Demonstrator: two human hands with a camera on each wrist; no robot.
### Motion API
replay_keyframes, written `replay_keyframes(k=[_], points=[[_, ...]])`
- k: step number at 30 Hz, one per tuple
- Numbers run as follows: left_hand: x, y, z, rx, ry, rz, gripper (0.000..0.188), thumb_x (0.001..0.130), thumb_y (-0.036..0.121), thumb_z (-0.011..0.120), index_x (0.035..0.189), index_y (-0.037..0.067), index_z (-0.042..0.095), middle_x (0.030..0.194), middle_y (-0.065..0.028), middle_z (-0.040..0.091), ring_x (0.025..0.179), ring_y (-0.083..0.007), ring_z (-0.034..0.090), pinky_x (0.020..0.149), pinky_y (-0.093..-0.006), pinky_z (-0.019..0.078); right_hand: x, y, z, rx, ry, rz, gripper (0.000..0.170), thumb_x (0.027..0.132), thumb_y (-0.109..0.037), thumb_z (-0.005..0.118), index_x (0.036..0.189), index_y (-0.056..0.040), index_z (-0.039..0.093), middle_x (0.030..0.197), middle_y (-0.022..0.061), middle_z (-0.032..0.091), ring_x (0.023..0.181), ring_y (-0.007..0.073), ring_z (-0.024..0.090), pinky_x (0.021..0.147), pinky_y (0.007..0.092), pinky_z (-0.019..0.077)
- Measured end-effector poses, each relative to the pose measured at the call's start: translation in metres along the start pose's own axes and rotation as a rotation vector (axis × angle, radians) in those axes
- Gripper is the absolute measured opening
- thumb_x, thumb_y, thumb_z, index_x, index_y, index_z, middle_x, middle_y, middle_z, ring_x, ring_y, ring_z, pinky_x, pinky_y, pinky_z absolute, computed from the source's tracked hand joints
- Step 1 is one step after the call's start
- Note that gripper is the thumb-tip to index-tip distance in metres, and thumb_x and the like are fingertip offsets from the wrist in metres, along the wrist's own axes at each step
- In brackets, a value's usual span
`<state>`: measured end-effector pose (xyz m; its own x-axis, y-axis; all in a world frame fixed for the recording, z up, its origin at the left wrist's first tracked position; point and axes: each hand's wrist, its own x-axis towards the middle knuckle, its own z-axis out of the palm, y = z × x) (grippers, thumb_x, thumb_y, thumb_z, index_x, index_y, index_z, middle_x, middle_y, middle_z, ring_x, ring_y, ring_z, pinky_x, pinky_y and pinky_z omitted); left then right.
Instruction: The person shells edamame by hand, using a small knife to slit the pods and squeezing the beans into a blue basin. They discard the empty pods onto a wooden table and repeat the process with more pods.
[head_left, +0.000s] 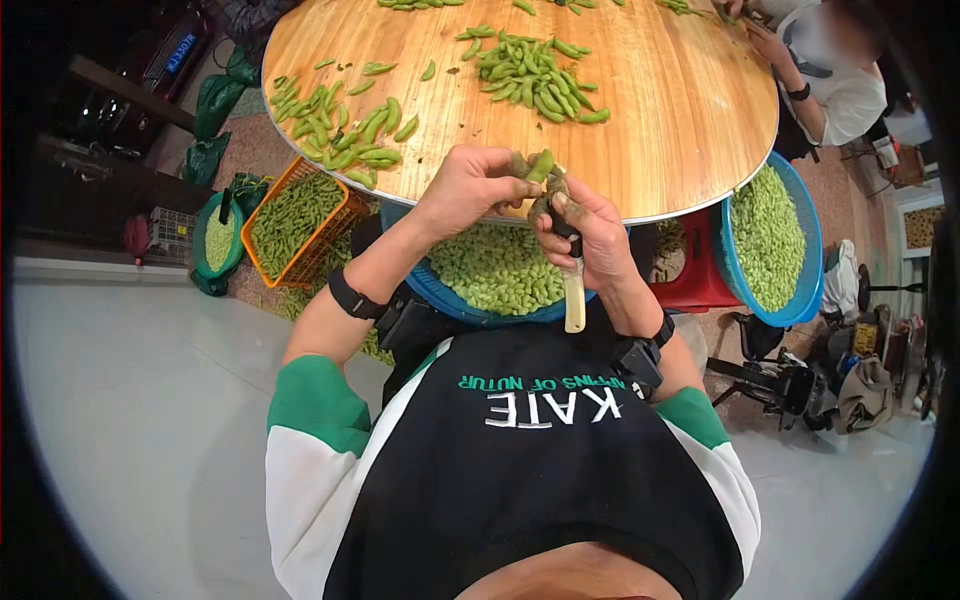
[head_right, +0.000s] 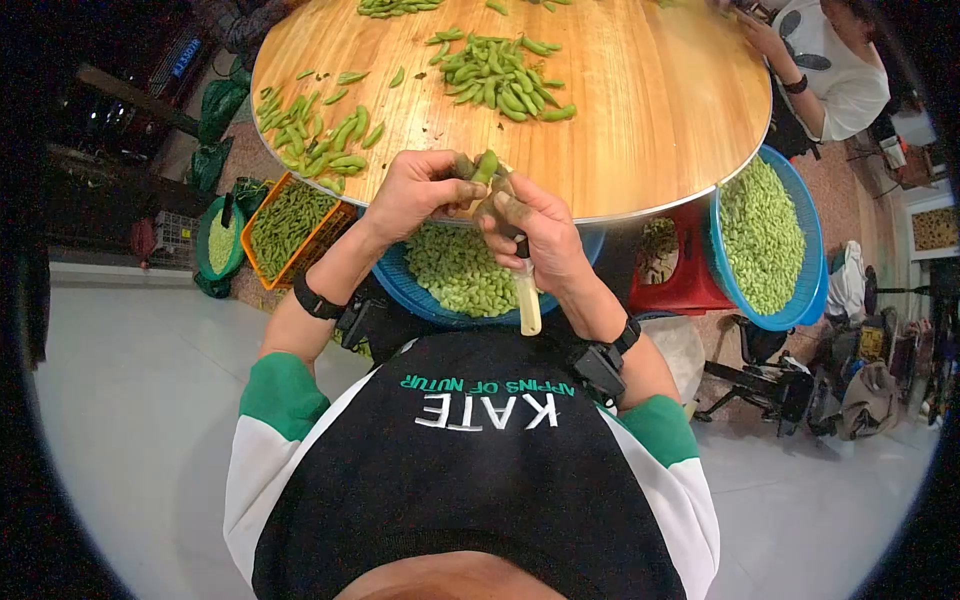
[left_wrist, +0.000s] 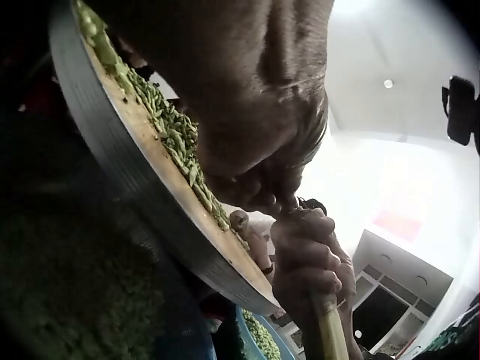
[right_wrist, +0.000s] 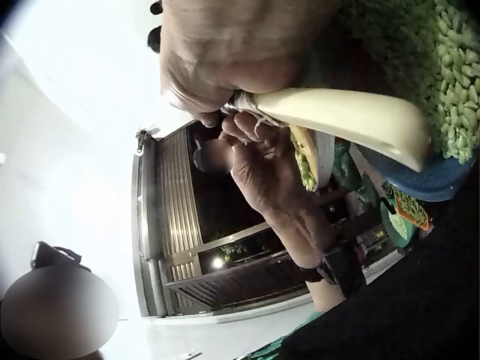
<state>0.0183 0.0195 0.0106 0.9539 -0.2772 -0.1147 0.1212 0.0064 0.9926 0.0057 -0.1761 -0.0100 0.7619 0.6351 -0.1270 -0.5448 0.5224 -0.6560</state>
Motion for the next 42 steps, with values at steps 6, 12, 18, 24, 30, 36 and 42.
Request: replay_keyframes(k=[6, 12, 18, 24, 30, 36, 42], points=[[0.001, -0.007, -0.005, -0.059, -0.063, 0.028, 0.008, 0.082, 0.01, 0.07, 0.079, 0.004, 0.065, 0.064, 0.0027, 0.057, 0.056, -0.0021, 0.049, 0.048, -0.0179, 0.036, -0.002, 0.002, 0.005, -0.021, 0.039, -0.024, 0.014, 0.095, -0.013, 0.05, 0.106, -0.005, 0.053, 0.081, 0.006, 0.056, 0.052, 0.0085, 0.042, 0.041, 0.0194, 0.0331], [0.007, -0.018, -0.012, -0.333, -0.216, -0.036, 0.009, 0.083, 0.009, 0.069, 0.082, 0.003, 0.063, 0.064, 0.0001, 0.058, 0.052, -0.0034, 0.05, 0.043, -0.0171, 0.0339, -0.003, 0.001, 0.003, 0.033, 0.032, -0.004, 0.013, 0.093, -0.01, 0.051, 0.104, -0.003, 0.054, 0.077, 0.0059, 0.052, 0.05, 0.0074, 0.04, 0.038, 0.0186, 0.0311], [0.002, -0.014, -0.008, -0.546, -0.309, -0.134, 0.01, 0.084, 0.01, 0.068, 0.086, 0.003, 0.062, 0.065, -0.0005, 0.058, 0.05, -0.0036, 0.049, 0.042, -0.0164, 0.0348, -0.008, 0.002, 0.004, 0.222, -0.085, 0.07, 0.01, 0.092, -0.008, 0.051, 0.1, -0.0024, 0.054, 0.074, 0.0055, 0.049, 0.049, 0.0079, 0.039, 0.037, 0.0189, 0.0305], [0.006, -0.022, 0.0, 0.238, -0.087, 0.324, 0.009, 0.08, 0.005, 0.064, 0.086, 0.002, 0.058, 0.072, -0.0085, 0.058, 0.058, -0.0183, 0.057, 0.047, -0.0289, 0.0433, -0.001, 0.012, -0.016, 0.407, -0.052, 0.081, 0.02, 0.09, -0.01, 0.054, 0.11, -0.0063, 0.053, 0.078, 0.0035, 0.05, 0.052, 0.0066, 0.038, 0.039, 0.0178, 0.0307], [-0.011, -0.02, 0.013, 1.11, 0.202, 0.789, 0.006, 0.077, 0.002, 0.057, 0.078, 0.0, 0.051, 0.072, -0.0139, 0.05, 0.067, -0.033, 0.056, 0.057, -0.0408, 0.0467, -0.002, 0.016, -0.012, 0.52, -0.052, 0.123, 0.024, 0.09, -0.009, 0.052, 0.114, -0.0081, 0.049, 0.081, 0.0033, 0.048, 0.055, 0.0075, 0.04, 0.041, 0.0181, 0.0315], [-0.014, -0.005, 0.013, 0.626, 0.082, 0.449, 0.014, 0.086, 0.011, 0.059, 0.08, -0.002, 0.059, 0.066, -0.012, 0.056, 0.058, -0.0258, 0.056, 0.055, -0.0341, 0.0464, -0.005, 0.017, -0.008, 0.371, -0.023, 0.021, 0.022, 0.091, -0.009, 0.052, 0.112, -0.006, 0.05, 0.082, 0.0053, 0.048, 0.055, 0.007, 0.04, 0.041, 0.0182, 0.0332], [-0.015, -0.005, 0.016, 0.027, 0.008, -0.166, 0.019, 0.09, 0.014, 0.056, 0.083, -0.004, 0.06, 0.063, -0.005, 0.057, 0.056, -0.0108, 0.054, 0.053, -0.0303, 0.0442, -0.006, 0.015, 0.001, -0.335, 0.188, -0.169, 0.019, 0.093, -0.008, 0.052, 0.111, -0.0024, 0.055, 0.082, 0.0036, 0.056, 0.052, 0.0047, 0.042, 0.042, 0.0176, 0.0325]])
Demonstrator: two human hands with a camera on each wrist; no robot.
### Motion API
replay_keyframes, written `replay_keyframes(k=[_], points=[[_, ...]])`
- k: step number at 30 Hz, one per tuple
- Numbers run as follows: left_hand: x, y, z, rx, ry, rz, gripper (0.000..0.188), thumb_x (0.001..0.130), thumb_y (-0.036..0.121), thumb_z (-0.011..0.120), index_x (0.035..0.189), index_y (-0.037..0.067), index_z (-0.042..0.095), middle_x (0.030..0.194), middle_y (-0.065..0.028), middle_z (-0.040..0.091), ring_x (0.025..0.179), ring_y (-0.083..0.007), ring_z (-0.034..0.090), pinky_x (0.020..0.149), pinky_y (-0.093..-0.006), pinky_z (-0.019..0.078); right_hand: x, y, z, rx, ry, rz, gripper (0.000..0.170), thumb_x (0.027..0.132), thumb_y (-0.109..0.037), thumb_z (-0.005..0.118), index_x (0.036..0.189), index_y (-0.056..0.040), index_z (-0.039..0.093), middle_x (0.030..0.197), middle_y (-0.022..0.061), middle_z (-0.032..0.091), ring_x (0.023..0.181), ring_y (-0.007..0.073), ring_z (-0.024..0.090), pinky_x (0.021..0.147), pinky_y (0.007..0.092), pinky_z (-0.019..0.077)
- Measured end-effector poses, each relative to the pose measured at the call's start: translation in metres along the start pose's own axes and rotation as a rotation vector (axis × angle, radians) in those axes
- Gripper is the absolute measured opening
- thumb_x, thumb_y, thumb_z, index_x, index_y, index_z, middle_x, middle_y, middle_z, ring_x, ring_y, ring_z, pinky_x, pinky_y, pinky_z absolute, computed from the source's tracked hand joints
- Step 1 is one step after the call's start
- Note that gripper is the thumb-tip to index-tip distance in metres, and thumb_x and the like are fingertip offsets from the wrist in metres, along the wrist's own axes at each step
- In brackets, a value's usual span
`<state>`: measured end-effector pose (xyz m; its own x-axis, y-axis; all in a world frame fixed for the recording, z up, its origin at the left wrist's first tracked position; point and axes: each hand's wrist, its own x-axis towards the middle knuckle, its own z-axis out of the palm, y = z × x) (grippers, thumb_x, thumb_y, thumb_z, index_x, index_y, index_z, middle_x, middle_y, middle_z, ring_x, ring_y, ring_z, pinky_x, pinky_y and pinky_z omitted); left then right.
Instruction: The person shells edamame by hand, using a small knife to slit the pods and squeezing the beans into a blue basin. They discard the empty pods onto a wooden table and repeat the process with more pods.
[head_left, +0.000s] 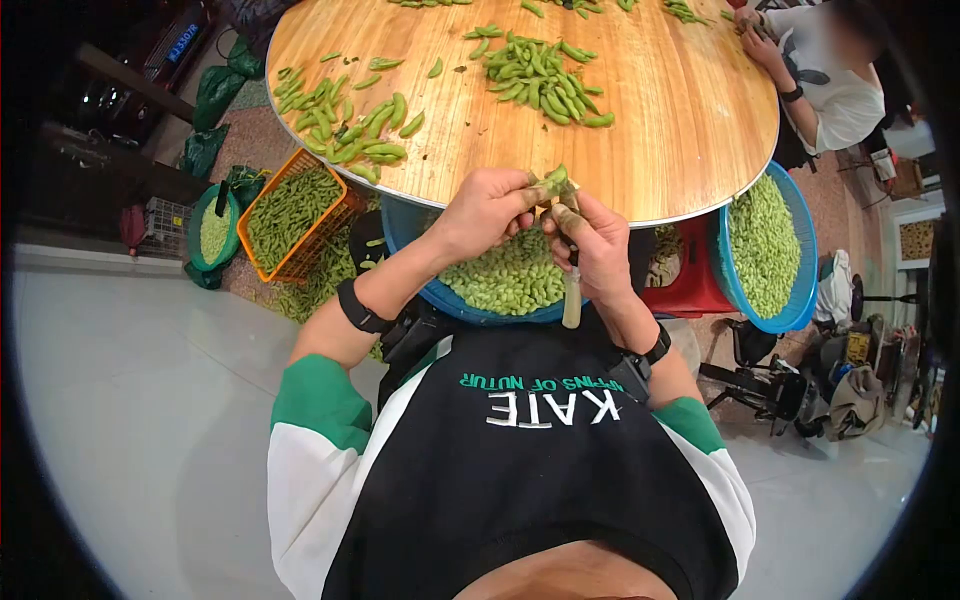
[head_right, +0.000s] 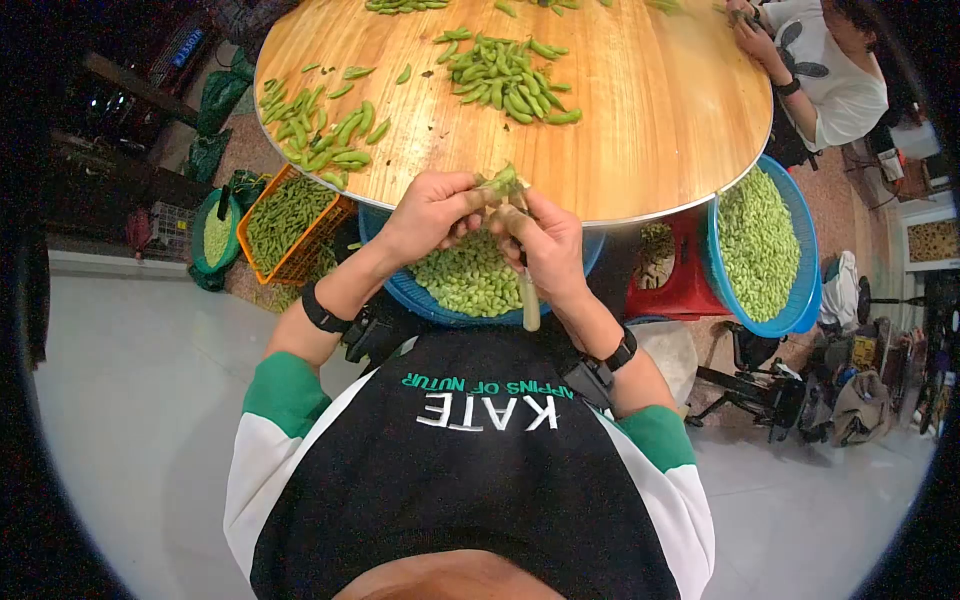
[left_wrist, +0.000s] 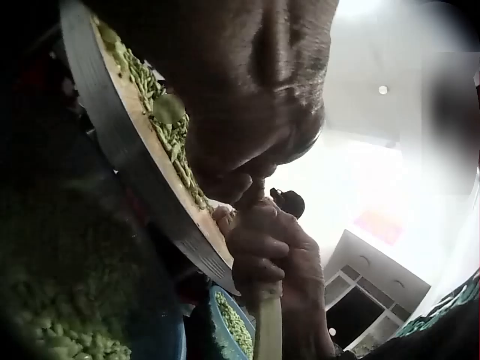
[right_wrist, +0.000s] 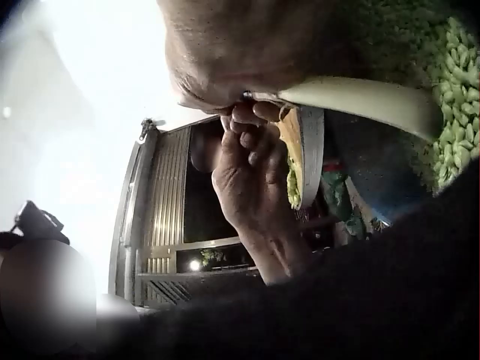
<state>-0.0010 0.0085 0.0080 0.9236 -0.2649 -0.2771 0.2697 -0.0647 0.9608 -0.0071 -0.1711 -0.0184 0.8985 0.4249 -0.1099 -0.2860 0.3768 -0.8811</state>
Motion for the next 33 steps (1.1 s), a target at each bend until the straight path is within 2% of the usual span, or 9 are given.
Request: replay_keyframes(k=[3, 5, 6, 8, 11, 17, 28, 30, 33], points=[[-0.001, -0.004, 0.008, 0.266, 0.101, 0.219, 0.018, 0.089, 0.012, 0.054, 0.081, -0.004, 0.058, 0.065, -0.0107, 0.058, 0.057, -0.0206, 0.058, 0.056, -0.0355, 0.0459, 0.003, 0.004, 0.0, -0.305, 0.123, -0.082, 0.018, 0.092, -0.007, 0.055, 0.109, -0.0007, 0.058, 0.082, 0.0028, 0.059, 0.053, 0.0031, 0.044, 0.043, 0.018, 0.0328], [0.0, -0.011, 0.011, 0.599, 0.223, 0.434, 0.015, 0.085, 0.009, 0.052, 0.076, -0.003, 0.055, 0.069, -0.0187, 0.058, 0.064, -0.0342, 0.059, 0.06, -0.0426, 0.0465, 0.007, 0.006, -0.003, -0.581, 0.211, -0.288, 0.029, 0.087, -0.005, 0.059, 0.114, 0.0019, 0.055, 0.086, 0.0063, 0.062, 0.065, 0.0137, 0.055, 0.057, 0.0267, 0.0466], [-0.001, -0.009, 0.013, 0.625, 0.244, 0.499, 0.012, 0.081, 0.007, 0.053, 0.073, -0.001, 0.052, 0.072, -0.0236, 0.056, 0.072, -0.0426, 0.056, 0.064, -0.048, 0.0453, 0.009, 0.008, -0.005, -0.581, 0.212, -0.287, 0.029, 0.087, -0.005, 0.059, 0.114, 0.0019, 0.055, 0.086, 0.0063, 0.062, 0.065, 0.0137, 0.055, 0.057, 0.0267, 0.0466], [0.0, -0.014, 0.013, 0.671, 0.25, 0.578, 0.01, 0.081, 0.006, 0.054, 0.075, -0.002, 0.053, 0.07, -0.0218, 0.055, 0.069, -0.0405, 0.057, 0.06, -0.0454, 0.0444, 0.012, 0.01, -0.008, -0.743, 0.209, -0.532, 0.037, 0.081, -0.001, 0.063, 0.117, 0.0015, 0.054, 0.086, 0.0105, 0.061, 0.069, 0.021, 0.057, 0.065, 0.0319, 0.0483], [-0.001, -0.018, 0.015, 0.728, 0.274, 0.667, 0.007, 0.081, 0.005, 0.054, 0.078, -0.002, 0.053, 0.069, -0.0205, 0.055, 0.067, -0.0393, 0.057, 0.057, -0.0447, 0.0441, 0.011, 0.0, -0.009, -1.03, 0.159, -0.633, 0.042, 0.077, 0.001, 0.066, 0.117, 0.0013, 0.054, 0.089, 0.0158, 0.057, 0.074, 0.026, 0.058, 0.065, 0.0334, 0.0477], [-0.006, -0.02, 0.026, 0.803, 0.319, 0.68, 0.006, 0.078, 0.003, 0.053, 0.075, -0.002, 0.05, 0.069, -0.0226, 0.054, 0.068, -0.042, 0.057, 0.061, -0.0486, 0.0461, 0.014, 0.002, -0.006, -1.136, 0.16, -0.812, 0.033, 0.074, 0.004, 0.065, 0.106, 0.0011, 0.057, 0.096, 0.0177, 0.059, 0.082, 0.0336, 0.061, 0.071, 0.0352, 0.0499], [-0.033, -0.016, 0.016, 0.758, 0.28, 0.645, 0.005, 0.079, 0.002, 0.053, 0.08, -0.002, 0.053, 0.071, -0.023, 0.055, 0.068, -0.0425, 0.057, 0.062, -0.0479, 0.0473, 0.017, 0.0, -0.012, -1.172, 0.044, -0.731, 0.024, 0.071, 0.007, 0.058, 0.094, 0.0008, 0.053, 0.083, 0.0184, 0.055, 0.076, 0.0369, 0.057, 0.066, 0.0391, 0.0471], [-0.048, -0.009, -0.009, 0.958, 0.258, 0.547, 0.006, 0.078, 0.001, 0.052, 0.082, -0.001, 0.055, 0.071, -0.022, 0.056, 0.068, -0.0408, 0.058, 0.062, -0.0465, 0.0486, 0.013, -0.003, -0.016, -1.169, 0.004, -0.722, 0.024, 0.071, 0.006, 0.058, 0.093, 0.0013, 0.052, 0.08, 0.0193, 0.052, 0.074, 0.0387, 0.055, 0.064, 0.0418, 0.0455], [-0.073, 0.005, -0.059, 1.351, 0.444, 0.477, 0.009, 0.072, -0.001, 0.056, 0.08, 0.002, 0.053, 0.079, -0.0157, 0.057, 0.072, -0.0344, 0.06, 0.064, -0.0422, 0.0509, 0.003, -0.003, -0.022, -1.118, -0.164, -0.573, 0.023, 0.07, 0.003, 0.061, 0.091, 0.0003, 0.052, 0.075, 0.0181, 0.053, 0.072, 0.0382, 0.055, 0.063, 0.0419, 0.0454]])
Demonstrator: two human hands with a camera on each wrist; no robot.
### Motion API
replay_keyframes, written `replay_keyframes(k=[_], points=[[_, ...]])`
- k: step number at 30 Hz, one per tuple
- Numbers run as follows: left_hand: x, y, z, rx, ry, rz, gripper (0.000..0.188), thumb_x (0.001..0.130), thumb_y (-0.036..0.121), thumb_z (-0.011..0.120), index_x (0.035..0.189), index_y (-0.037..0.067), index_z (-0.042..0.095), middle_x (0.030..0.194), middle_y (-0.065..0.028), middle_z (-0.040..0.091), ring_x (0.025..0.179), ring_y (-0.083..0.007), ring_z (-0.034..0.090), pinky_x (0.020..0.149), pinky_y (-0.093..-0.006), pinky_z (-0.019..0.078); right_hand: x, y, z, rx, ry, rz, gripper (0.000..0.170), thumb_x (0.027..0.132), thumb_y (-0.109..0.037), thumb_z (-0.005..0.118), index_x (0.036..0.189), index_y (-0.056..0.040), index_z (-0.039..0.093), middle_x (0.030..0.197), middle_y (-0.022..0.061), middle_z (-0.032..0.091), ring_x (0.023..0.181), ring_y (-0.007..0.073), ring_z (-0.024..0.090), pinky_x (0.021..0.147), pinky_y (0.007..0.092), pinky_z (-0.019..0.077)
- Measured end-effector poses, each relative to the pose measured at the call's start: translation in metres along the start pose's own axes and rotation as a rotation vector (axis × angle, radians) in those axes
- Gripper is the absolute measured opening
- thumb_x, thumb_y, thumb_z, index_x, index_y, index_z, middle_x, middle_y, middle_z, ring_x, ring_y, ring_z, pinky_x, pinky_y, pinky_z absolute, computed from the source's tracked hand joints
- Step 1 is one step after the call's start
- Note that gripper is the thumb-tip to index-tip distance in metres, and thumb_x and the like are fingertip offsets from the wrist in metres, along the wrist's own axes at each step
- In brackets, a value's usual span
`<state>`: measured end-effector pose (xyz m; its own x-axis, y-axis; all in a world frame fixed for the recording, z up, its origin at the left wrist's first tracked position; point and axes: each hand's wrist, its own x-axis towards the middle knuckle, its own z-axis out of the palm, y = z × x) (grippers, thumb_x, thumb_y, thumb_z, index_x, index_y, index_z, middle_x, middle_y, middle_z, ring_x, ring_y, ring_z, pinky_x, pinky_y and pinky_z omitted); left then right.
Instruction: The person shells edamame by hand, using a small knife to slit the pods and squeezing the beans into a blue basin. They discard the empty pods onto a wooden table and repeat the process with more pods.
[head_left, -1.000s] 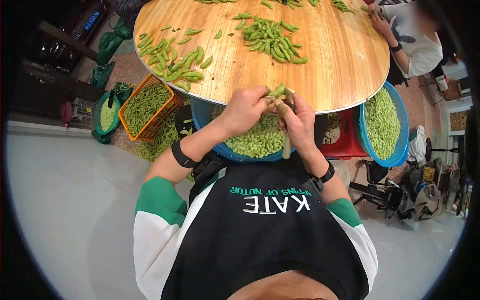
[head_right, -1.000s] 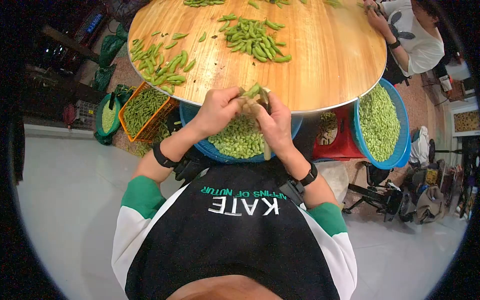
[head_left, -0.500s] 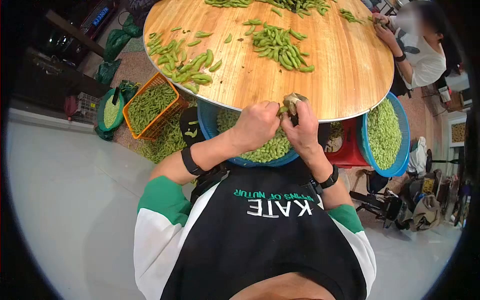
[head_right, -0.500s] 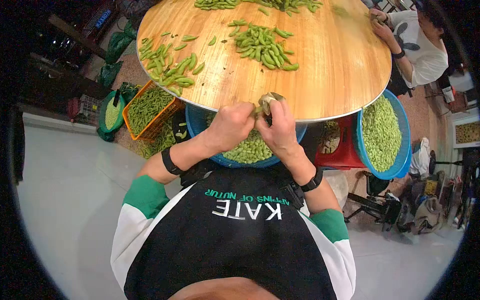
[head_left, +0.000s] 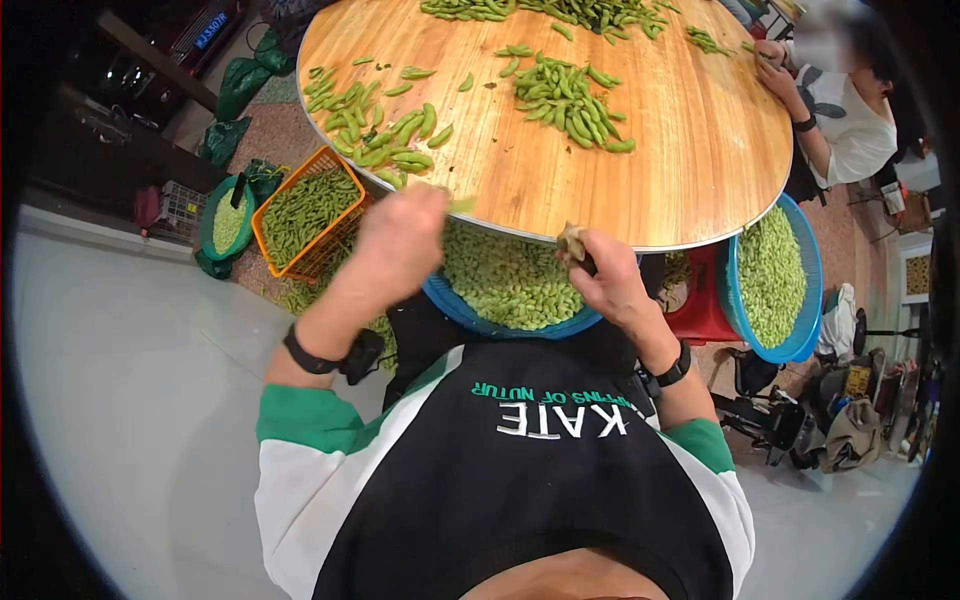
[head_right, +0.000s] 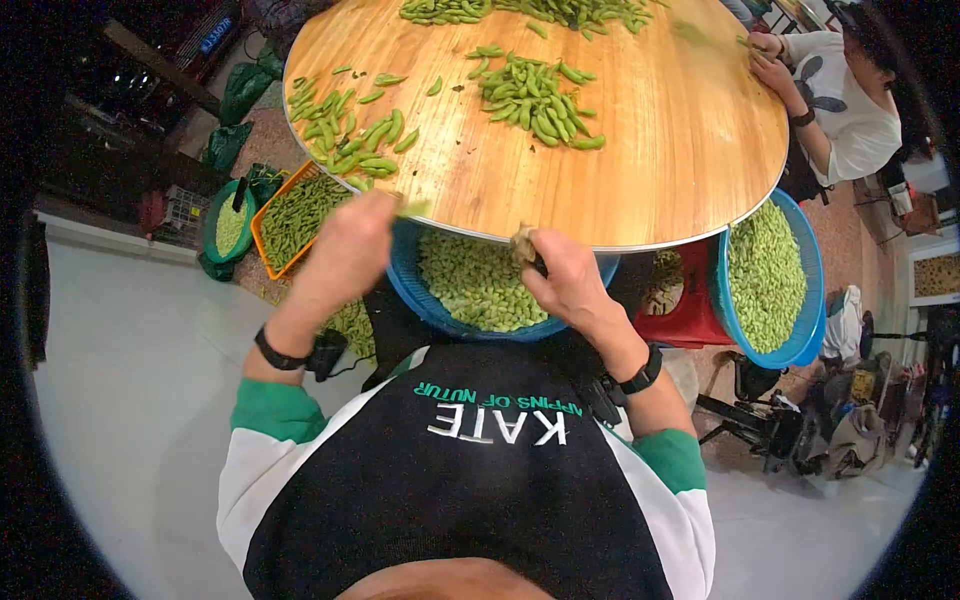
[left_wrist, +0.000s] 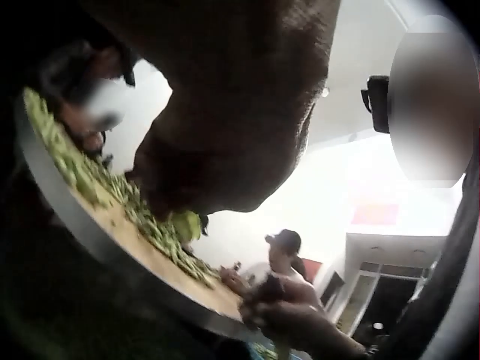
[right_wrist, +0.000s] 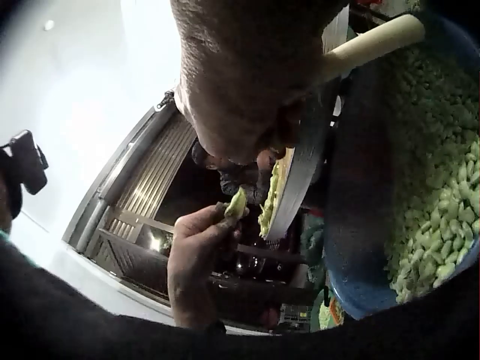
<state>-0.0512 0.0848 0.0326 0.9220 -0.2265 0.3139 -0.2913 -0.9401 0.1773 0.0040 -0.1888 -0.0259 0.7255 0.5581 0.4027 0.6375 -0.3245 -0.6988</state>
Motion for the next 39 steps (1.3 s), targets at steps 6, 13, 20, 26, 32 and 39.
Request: replay_keyframes(k=[6, 13, 20, 26, 32, 39], points=[[0.058, -0.084, 0.003, 0.081, 0.126, 0.117, 0.019, 0.076, -0.003, 0.054, 0.093, 0.001, 0.06, 0.092, -0.017, 0.058, 0.09, -0.0344, 0.056, 0.08, -0.0427, 0.0472, -0.003, 0.004, 0.008, 0.001, -0.068, -0.051, 0.019, 0.076, 0.001, 0.065, 0.093, -0.0003, 0.056, 0.079, 0.0147, 0.061, 0.068, 0.029, 0.06, 0.06, 0.0334, 0.0465], [0.169, -0.14, 0.08, 0.048, 0.111, 0.366, 0.023, 0.078, -0.005, 0.049, 0.098, 0.001, 0.06, 0.101, -0.0152, 0.059, 0.095, -0.0346, 0.057, 0.082, -0.0412, 0.0474, 0.003, -0.006, 0.006, 0.106, -0.064, 0.057, 0.021, 0.082, -0.003, 0.061, 0.102, 0.0012, 0.056, 0.078, 0.0168, 0.059, 0.069, 0.0305, 0.061, 0.061, 0.0347, 0.047], [0.17, -0.128, 0.099, 0.008, 0.073, 0.274, 0.019, 0.079, 0.002, 0.05, 0.098, 0.0, 0.055, 0.096, -0.0187, 0.058, 0.091, -0.0367, 0.055, 0.082, -0.043, 0.0467, 0.008, -0.011, -0.002, 0.654, -0.038, 0.44, 0.036, 0.095, -0.011, 0.046, 0.13, 0.0009, 0.047, 0.081, 0.0037, 0.061, 0.063, 0.006, 0.052, 0.055, 0.021, 0.0424], [0.136, -0.038, 0.054, -0.508, -0.108, -0.136, 0.014, 0.086, 0.01, 0.052, 0.092, -0.001, 0.057, 0.078, -0.0165, 0.063, 0.074, -0.0332, 0.062, 0.066, -0.039, 0.0486, 0.016, -0.011, 0.002, 0.987, 0.102, 0.462, 0.039, 0.098, -0.012, 0.044, 0.136, -0.0015, 0.042, 0.085, 0.0056, 0.06, 0.058, 0.0058, 0.049, 0.047, 0.019, 0.0391], [0.08, 0.031, 0.054, -1.429, -0.401, -0.313, 0.008, 0.088, 0.008, 0.059, 0.092, 0.002, 0.058, 0.072, 0.001, 0.059, 0.057, -0.0033, 0.054, 0.045, -0.0168, 0.0396, 0.018, -0.013, 0.007, 1.13, 0.143, 0.461, 0.033, 0.099, -0.015, 0.044, 0.129, -0.0009, 0.045, 0.086, 0.0063, 0.06, 0.057, 0.0067, 0.047, 0.046, 0.0192, 0.0382], [0.07, 0.043, 0.066, -1.486, -0.305, -0.346, 0.008, 0.089, 0.009, 0.059, 0.089, 0.002, 0.058, 0.069, 0.0023, 0.055, 0.055, -0.0032, 0.048, 0.045, -0.0185, 0.0364, 0.009, -0.012, 0.007, 1.231, 0.083, 0.461, 0.034, 0.098, -0.014, 0.044, 0.129, -0.0001, 0.045, 0.086, 0.0058, 0.06, 0.056, 0.0069, 0.046, 0.045, 0.0194, 0.0371]])
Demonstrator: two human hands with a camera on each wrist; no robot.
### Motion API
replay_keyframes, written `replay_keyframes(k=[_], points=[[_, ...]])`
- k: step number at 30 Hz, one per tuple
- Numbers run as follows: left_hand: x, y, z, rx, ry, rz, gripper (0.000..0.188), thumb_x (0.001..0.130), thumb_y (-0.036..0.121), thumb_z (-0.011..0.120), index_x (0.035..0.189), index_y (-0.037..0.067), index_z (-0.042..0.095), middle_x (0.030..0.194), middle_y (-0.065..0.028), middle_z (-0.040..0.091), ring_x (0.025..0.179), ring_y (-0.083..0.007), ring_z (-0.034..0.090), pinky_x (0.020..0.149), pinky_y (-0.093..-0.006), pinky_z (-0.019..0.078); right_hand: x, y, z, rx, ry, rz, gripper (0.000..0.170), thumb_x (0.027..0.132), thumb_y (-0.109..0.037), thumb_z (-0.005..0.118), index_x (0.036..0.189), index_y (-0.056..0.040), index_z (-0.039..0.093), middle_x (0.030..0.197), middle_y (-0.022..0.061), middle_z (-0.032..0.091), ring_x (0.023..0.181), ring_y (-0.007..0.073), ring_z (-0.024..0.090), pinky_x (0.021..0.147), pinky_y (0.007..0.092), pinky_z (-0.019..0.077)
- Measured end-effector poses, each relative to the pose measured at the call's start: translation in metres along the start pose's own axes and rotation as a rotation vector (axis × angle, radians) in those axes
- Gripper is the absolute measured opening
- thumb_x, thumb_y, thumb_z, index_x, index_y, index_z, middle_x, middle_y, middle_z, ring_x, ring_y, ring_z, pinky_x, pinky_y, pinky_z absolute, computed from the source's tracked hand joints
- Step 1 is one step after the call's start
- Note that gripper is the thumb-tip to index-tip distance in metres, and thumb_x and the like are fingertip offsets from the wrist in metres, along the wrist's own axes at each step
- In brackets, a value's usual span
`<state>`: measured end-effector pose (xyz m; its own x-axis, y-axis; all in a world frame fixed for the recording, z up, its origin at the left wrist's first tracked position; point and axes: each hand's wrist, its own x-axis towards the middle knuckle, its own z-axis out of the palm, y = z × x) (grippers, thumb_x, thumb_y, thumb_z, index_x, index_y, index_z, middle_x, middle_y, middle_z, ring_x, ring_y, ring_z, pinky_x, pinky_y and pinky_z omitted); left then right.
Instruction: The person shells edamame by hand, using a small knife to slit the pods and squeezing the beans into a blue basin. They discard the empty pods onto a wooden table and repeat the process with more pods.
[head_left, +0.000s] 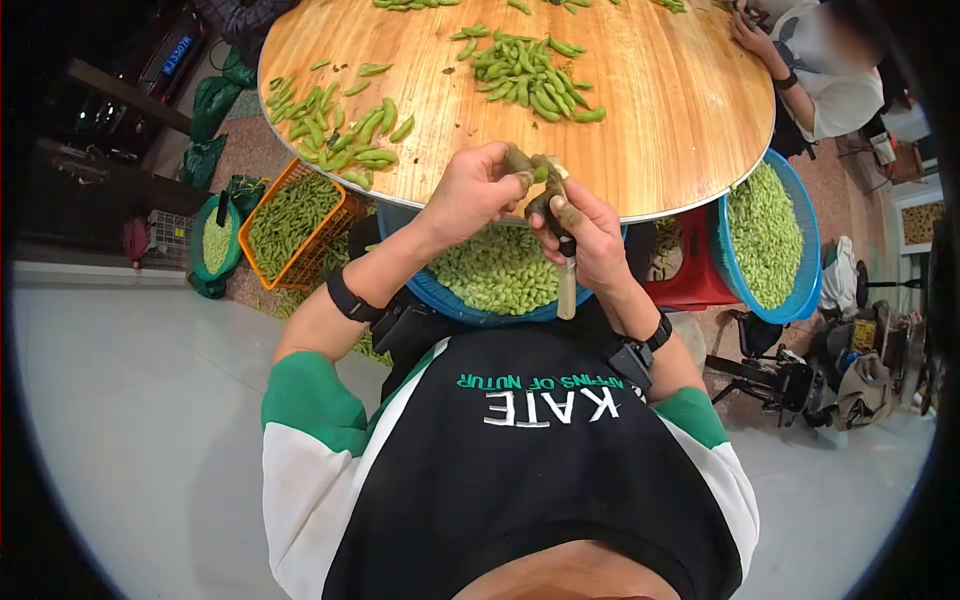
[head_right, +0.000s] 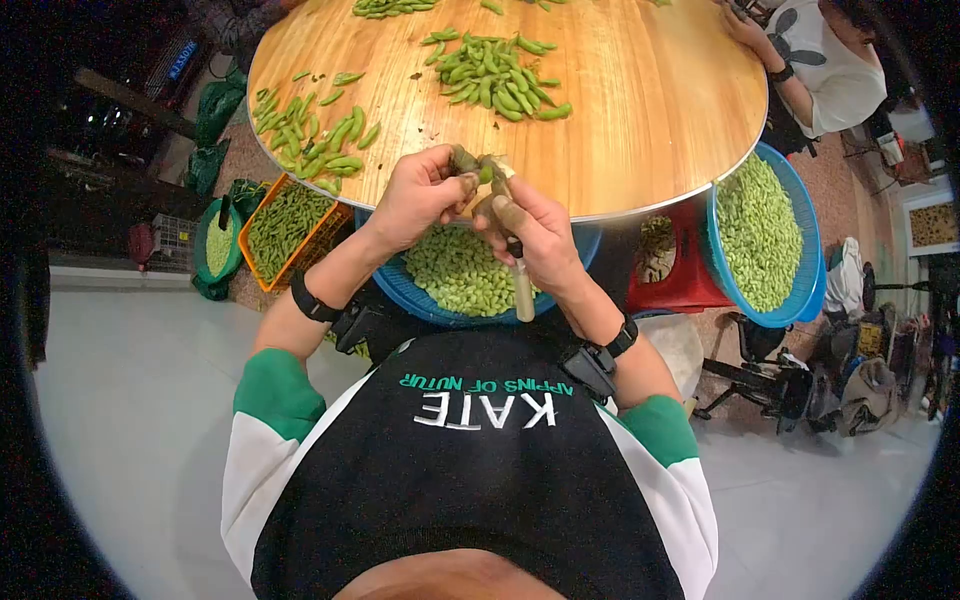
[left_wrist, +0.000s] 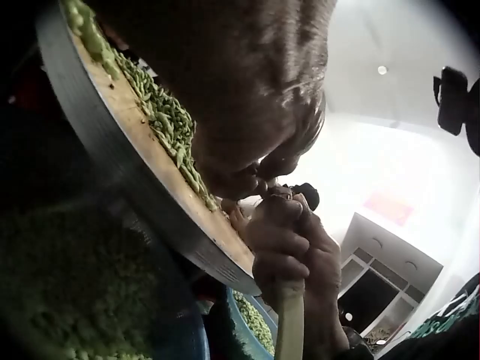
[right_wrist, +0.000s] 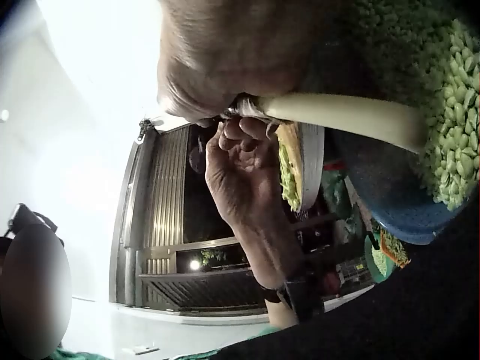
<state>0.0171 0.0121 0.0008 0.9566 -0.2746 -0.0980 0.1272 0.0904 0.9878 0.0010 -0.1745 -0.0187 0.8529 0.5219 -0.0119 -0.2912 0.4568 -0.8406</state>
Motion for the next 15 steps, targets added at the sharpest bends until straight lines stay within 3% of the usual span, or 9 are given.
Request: replay_keyframes(k=[11, 14, 15], points=[[-0.008, -0.007, 0.007, 0.053, 0.046, 0.13, 0.008, 0.091, 0.008, 0.056, 0.093, 0.0, 0.057, 0.073, 0.0048, 0.053, 0.06, -0.0015, 0.044, 0.051, -0.0193, 0.0363, -0.002, 0.007, 0.001, -0.134, 0.052, -0.076, 0.034, 0.096, -0.009, 0.046, 0.128, 0.001, 0.048, 0.085, 0.006, 0.06, 0.054, 0.0061, 0.046, 0.044, 0.0191, 0.0366], [-0.003, -0.012, 0.006, -0.009, 0.017, 0.146, 0.008, 0.091, 0.008, 0.055, 0.093, 0.001, 0.057, 0.071, 0.0042, 0.052, 0.058, -0.0019, 0.043, 0.049, -0.0186, 0.035, -0.003, 0.006, -0.002, -0.144, 0.055, -0.061, 0.03, 0.096, -0.008, 0.045, 0.124, 0.0015, 0.049, 0.086, 0.0072, 0.058, 0.056, 0.0076, 0.043, 0.045, 0.0191, 0.0354], [-0.001, -0.013, 0.004, -0.157, -0.037, 0.083, 0.007, 0.091, 0.008, 0.055, 0.093, 0.002, 0.057, 0.07, 0.0038, 0.05, 0.056, -0.0025, 0.042, 0.047, -0.0186, 0.0341, -0.003, 0.004, -0.002, -0.145, 0.055, -0.06, 0.03, 0.096, -0.008, 0.045, 0.124, 0.0015, 0.049, 0.086, 0.0072, 0.058, 0.056, 0.0076, 0.043, 0.045, 0.0191, 0.0354]])
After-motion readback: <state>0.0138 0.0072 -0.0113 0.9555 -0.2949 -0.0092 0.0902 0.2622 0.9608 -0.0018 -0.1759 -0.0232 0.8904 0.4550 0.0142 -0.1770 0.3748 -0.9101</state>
